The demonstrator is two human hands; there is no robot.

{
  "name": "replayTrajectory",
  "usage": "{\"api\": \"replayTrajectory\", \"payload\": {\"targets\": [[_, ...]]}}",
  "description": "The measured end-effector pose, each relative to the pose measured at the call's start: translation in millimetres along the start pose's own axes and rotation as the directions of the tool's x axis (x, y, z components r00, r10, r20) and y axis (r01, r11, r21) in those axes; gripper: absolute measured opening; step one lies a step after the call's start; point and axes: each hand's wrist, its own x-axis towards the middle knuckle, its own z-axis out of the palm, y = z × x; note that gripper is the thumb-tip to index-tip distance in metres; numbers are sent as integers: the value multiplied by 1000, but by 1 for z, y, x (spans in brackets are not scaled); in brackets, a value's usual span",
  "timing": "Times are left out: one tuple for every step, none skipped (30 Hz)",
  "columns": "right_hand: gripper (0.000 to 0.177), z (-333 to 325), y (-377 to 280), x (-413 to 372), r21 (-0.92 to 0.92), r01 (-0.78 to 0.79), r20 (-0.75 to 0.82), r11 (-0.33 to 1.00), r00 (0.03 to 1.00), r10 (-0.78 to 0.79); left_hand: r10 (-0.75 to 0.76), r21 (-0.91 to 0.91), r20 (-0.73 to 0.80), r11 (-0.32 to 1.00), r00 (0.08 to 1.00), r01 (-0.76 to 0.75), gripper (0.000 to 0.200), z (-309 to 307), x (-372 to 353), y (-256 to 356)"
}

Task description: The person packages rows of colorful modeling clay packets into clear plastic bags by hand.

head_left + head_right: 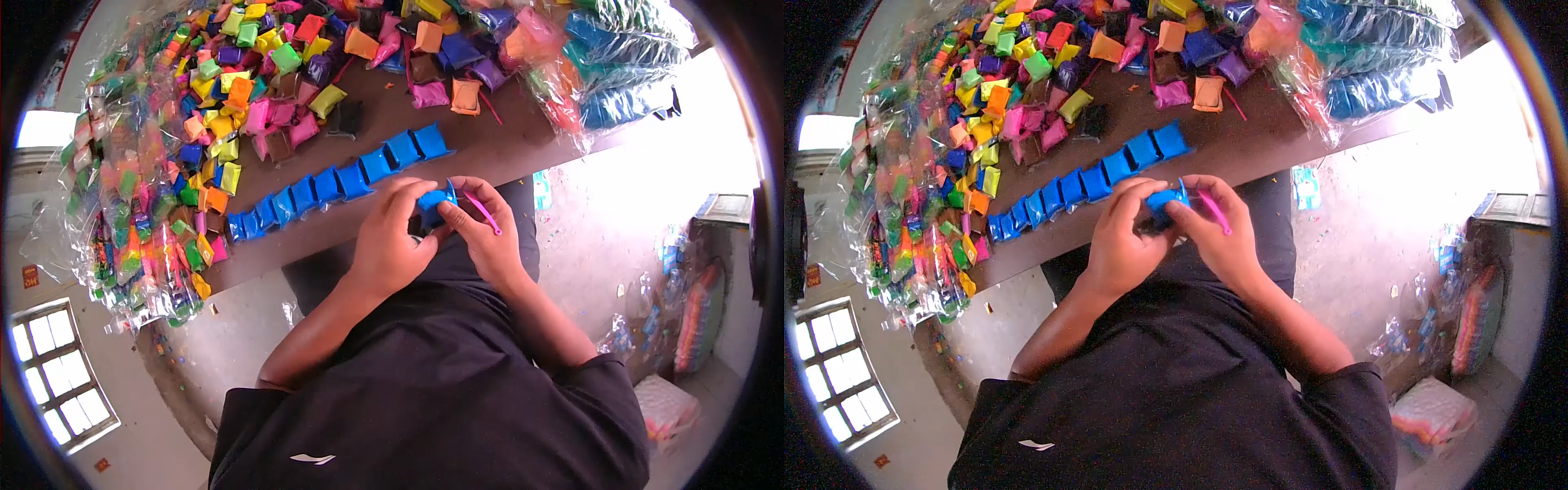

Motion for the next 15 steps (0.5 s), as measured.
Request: {"api": "replayTrajectory", "payload": {"targets": [[35,-1,2,1,27,10,-15,1000,1000,-10,4,1,-5,1000,1000,-4,56,2,3,-2],[35,-3,0,3,25,20,-12,999,1000,-19,27,52,24,998,999,-28,52,4,7,-3],[35,-6,-2,4,18,4,-26,1000,1000,-3,49,102,53,993,997,-54,49,5,13,-3],[35,-9,-5,5,10,-12,-39,1000,999,13,58,104,47,993,997,-63,49,5,20,-4],[35,-14,-5,8,7,-2,-35,1000,999,2,50,68,106,996,993,-57,47,5,30,-6],[34,-19,-3,11,-55,85,-115,995,989,-91,41,34,165,998,985,-48,44,4,41,-9],[33,-25,-3,14,-122,165,-188,979,965,-186,48,37,156,998,987,-54,44,5,55,-14],[34,-32,-5,17,-138,201,-189,970,956,-225,128,21,205,991,970,-135,44,6,71,-21],[33,-35,-9,18,-136,234,-216,963,941,-260,206,4,253,977,945,-214,44,7,87,-29],[33,-39,-11,20,-160,225,-249,961,933,-260,193,-21,302,980,933,-196,44,11,101,-37],[32,-42,-14,22,-184,216,-284,959,922,-263,202,-15,294,978,934,-207,44,13,114,-45],[32,-46,-15,23,-187,230,-280,955,919,-276,193,-58,423,981,886,-186,45,13,129,-47],[33,-51,-14,24,-205,245,-267,948,918,-294,186,-97,544,983,818,-159,45,13,142,-48],[33,-54,-13,26,-221,259,-253,940,916,-312,86,-62,658,996,748,-60,46,13,154,-49],[33,-56,-12,28,-222,271,-252,937,912,-323,94,-61,655,996,750,-72,46,14,161,-54]]}}
